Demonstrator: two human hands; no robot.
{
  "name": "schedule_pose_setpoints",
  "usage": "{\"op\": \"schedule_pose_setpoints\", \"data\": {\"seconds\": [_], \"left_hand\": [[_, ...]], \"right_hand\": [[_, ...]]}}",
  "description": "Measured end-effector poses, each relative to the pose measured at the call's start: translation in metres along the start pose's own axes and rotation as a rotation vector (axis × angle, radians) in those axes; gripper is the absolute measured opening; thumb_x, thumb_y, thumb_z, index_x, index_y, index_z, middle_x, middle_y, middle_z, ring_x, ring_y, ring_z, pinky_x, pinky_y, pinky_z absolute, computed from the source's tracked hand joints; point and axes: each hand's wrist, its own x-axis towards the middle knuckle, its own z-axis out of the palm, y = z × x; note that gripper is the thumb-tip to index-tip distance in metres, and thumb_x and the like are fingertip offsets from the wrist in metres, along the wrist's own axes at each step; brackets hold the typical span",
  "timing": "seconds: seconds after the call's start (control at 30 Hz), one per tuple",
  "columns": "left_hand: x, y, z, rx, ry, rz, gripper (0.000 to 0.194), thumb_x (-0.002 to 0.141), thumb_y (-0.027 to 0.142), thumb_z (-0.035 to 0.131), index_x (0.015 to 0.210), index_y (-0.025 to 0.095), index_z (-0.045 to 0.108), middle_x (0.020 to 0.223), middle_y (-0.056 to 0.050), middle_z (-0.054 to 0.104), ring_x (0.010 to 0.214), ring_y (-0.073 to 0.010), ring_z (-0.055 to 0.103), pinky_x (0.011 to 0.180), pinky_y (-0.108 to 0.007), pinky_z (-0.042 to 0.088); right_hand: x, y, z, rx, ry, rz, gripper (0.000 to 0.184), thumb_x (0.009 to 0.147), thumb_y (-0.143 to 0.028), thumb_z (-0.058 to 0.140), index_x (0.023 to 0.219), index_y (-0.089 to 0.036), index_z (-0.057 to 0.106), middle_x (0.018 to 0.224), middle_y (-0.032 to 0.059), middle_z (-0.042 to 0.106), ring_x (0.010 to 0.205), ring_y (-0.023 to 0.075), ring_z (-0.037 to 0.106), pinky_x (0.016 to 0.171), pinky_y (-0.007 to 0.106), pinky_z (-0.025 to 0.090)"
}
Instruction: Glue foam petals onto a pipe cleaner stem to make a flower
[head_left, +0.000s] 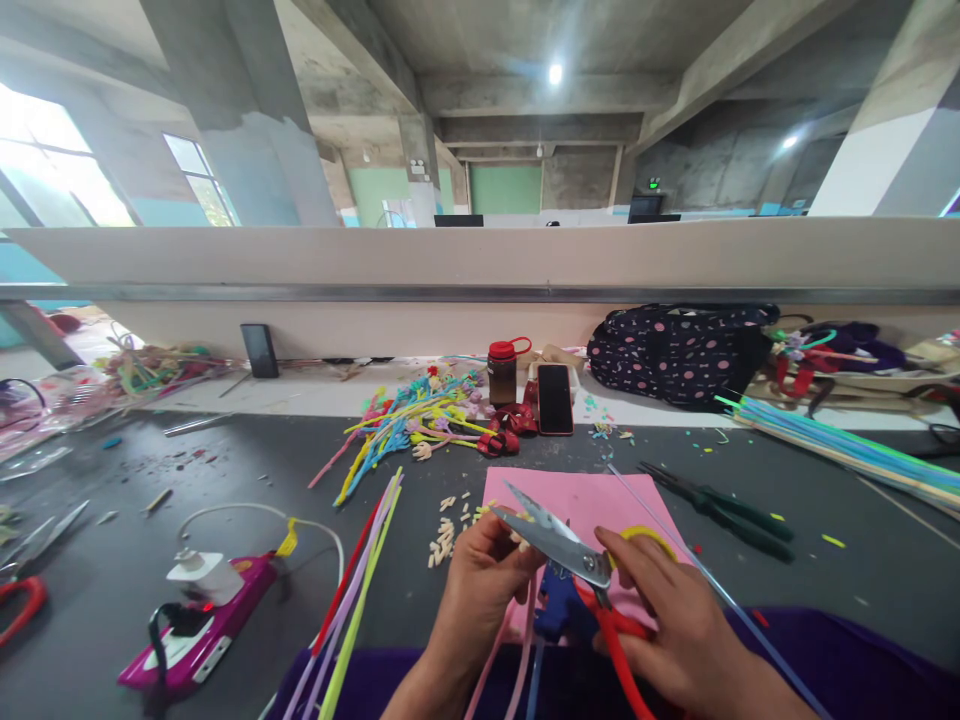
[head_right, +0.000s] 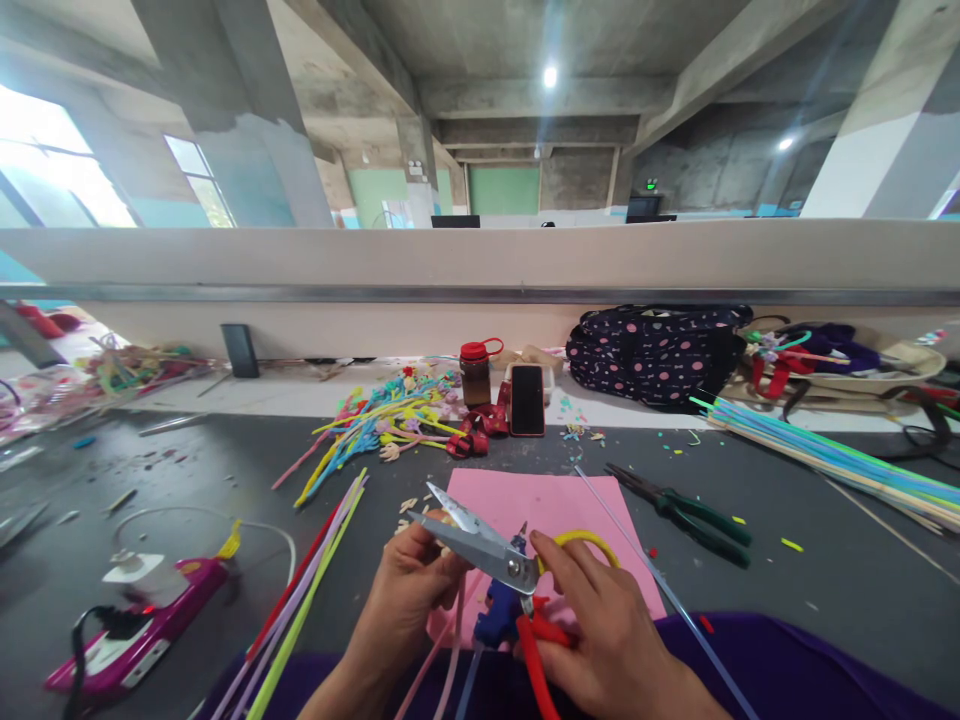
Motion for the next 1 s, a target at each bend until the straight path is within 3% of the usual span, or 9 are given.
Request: {"op": "schedule_pose_setpoints", "data": {"seconds": [0.43, 0.63, 0.8, 1.0], "left_hand": [[-0.0009, -0.0012, 0.0016, -0.044, -0.001, -0.012, 0.03, 0.05, 0.033, 0.079, 0.065, 0.014, 0.061, 0.041, 0.008, 0.041, 0.035, -0.0018, 0.028, 0.034, -0.015, 0.022], [-0.0002, -0.0042, 0.0002, -0.062, -0.009, -0.011, 0.028, 0.052, 0.031, 0.078, 0.061, 0.014, 0.057, 0.044, 0.008, 0.043, 0.035, -0.0012, 0.029, 0.035, -0.015, 0.023], [0.0021, -0.0038, -0.002, -0.049, -0.022, 0.005, 0.028, 0.054, 0.028, 0.076, 0.057, 0.015, 0.052, 0.044, 0.008, 0.043, 0.035, -0.0016, 0.031, 0.036, -0.015, 0.024], [0.0041, -0.0031, -0.006, -0.042, -0.053, -0.01, 0.022, 0.057, 0.026, 0.073, 0.057, 0.013, 0.055, 0.046, 0.006, 0.046, 0.035, -0.0014, 0.032, 0.036, -0.015, 0.021]], "right_hand": [[-0.0044, 0.002, 0.0027, 0.023, 0.018, -0.005, 0.069, 0.073, -0.027, 0.06, 0.134, -0.011, 0.031, 0.092, 0.0117, 0.057, 0.078, 0.022, 0.056, 0.067, 0.034, 0.048], [-0.0043, 0.0008, 0.0011, 0.027, 0.01, -0.018, 0.068, 0.075, -0.025, 0.059, 0.134, -0.011, 0.03, 0.097, 0.0141, 0.056, 0.086, 0.0245, 0.055, 0.072, 0.035, 0.048], [-0.003, 0.0011, 0.0009, 0.061, 0.008, -0.019, 0.068, 0.075, -0.025, 0.06, 0.134, -0.013, 0.029, 0.092, 0.0113, 0.058, 0.079, 0.0224, 0.056, 0.069, 0.034, 0.048], [0.0004, 0.0024, -0.0038, 0.313, -0.058, 0.205, 0.058, 0.073, -0.018, 0.056, 0.127, -0.023, 0.036, 0.089, 0.0043, 0.06, 0.061, 0.0145, 0.055, 0.052, 0.023, 0.046]]}}
